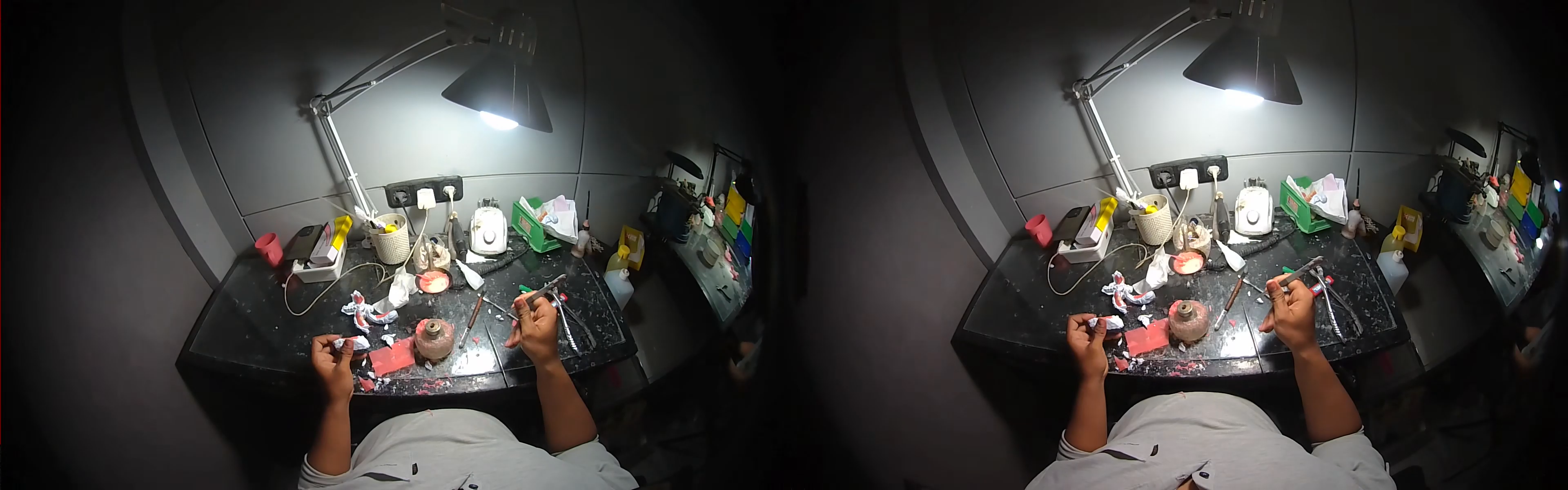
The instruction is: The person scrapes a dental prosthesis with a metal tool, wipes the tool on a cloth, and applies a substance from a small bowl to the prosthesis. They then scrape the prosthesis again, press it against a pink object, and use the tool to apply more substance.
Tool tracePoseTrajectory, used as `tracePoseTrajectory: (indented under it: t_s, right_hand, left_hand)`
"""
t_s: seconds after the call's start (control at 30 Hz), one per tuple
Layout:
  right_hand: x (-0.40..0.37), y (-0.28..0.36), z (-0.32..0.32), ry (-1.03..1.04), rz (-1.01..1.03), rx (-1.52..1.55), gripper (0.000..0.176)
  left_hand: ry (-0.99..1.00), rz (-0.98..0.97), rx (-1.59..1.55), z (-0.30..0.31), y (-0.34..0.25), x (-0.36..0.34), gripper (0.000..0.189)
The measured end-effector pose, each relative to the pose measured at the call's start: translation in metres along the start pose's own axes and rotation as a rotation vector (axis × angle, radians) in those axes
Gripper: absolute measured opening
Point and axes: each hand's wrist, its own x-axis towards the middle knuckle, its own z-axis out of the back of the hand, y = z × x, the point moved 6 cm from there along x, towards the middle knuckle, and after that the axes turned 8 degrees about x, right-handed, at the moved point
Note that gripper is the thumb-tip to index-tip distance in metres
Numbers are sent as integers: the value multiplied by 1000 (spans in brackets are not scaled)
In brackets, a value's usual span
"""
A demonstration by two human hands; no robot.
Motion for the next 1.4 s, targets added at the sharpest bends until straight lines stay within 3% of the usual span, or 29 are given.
tracePoseTrajectory:
  t_s: [0.5,0.7,1.4]
  right_hand:
    - [-2,6,-2,-22,1,-19,22]
    - [-2,8,-3,-3,-4,-62,21]
    - [-3,6,-4,25,11,-48,22]
  left_hand:
    - [-18,-22,182,11,13,4,29]
    - [-17,32,133,-3,-10,-1,35]
    - [7,26,127,-4,-9,-1,36]
